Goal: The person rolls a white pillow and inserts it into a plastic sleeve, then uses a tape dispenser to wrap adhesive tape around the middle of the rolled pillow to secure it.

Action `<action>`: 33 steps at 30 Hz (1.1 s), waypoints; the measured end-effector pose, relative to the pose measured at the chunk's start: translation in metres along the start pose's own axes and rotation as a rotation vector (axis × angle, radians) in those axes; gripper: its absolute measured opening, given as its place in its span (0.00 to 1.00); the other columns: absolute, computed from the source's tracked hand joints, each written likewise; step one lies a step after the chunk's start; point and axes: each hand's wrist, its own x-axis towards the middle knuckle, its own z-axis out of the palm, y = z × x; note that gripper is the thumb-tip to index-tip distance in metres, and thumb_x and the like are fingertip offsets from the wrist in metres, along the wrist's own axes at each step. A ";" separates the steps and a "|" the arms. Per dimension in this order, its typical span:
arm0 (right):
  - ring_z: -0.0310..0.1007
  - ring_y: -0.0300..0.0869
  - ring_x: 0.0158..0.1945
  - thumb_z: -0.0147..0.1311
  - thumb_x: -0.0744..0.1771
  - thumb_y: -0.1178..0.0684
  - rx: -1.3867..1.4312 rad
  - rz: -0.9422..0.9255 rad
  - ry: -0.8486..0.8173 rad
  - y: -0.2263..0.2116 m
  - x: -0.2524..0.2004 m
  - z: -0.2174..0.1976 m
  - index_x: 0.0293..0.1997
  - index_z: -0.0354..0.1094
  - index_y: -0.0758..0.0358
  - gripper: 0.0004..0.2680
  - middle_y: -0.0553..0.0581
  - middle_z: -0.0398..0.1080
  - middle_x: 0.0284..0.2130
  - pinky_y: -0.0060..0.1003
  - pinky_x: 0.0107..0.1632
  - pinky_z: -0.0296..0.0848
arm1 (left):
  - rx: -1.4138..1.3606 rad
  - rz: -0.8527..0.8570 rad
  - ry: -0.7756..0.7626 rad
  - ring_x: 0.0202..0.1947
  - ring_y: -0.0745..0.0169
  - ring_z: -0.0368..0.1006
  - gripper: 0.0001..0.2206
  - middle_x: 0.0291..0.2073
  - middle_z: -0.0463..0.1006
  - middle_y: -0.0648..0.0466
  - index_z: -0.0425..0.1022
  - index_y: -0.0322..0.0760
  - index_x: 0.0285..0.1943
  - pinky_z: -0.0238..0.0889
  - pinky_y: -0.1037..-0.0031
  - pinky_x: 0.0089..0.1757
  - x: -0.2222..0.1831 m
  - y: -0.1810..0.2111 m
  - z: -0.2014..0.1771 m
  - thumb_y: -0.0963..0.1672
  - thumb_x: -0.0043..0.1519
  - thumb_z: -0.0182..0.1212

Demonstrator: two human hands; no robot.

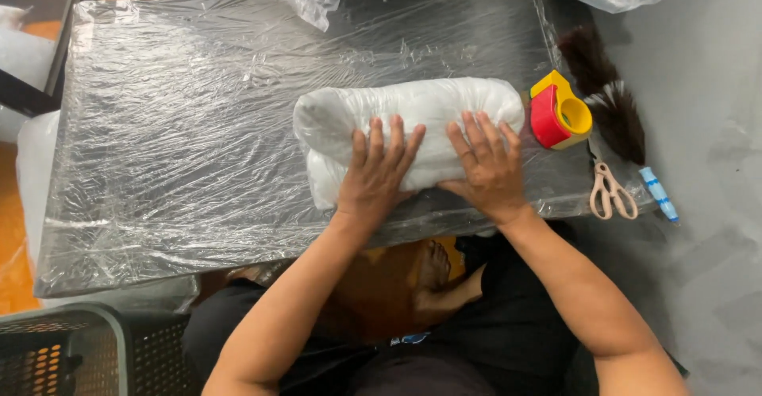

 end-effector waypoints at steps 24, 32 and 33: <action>0.54 0.63 0.73 0.55 0.65 0.26 0.315 0.148 -0.115 -0.002 0.018 -0.058 0.65 0.68 0.65 0.31 0.65 0.64 0.65 0.69 0.72 0.29 | 0.101 -0.033 0.289 0.63 0.31 0.65 0.25 0.65 0.68 0.37 0.61 0.42 0.77 0.56 0.45 0.61 -0.030 0.024 0.018 0.43 0.67 0.43; 0.69 0.64 0.55 0.57 0.70 0.41 0.033 0.544 -0.070 0.164 -0.094 0.018 0.64 0.61 0.71 0.22 0.70 0.68 0.52 0.60 0.55 0.63 | 0.099 -0.058 0.312 0.63 0.33 0.66 0.24 0.65 0.69 0.39 0.62 0.44 0.76 0.57 0.47 0.61 -0.029 0.025 0.014 0.42 0.68 0.43; 0.70 0.66 0.55 0.63 0.67 0.35 0.005 0.613 -0.266 0.180 -0.119 0.032 0.65 0.61 0.71 0.28 0.72 0.69 0.51 0.65 0.52 0.64 | 0.097 -0.062 0.303 0.63 0.33 0.65 0.24 0.65 0.69 0.38 0.62 0.43 0.76 0.57 0.47 0.61 -0.029 0.025 0.013 0.41 0.69 0.41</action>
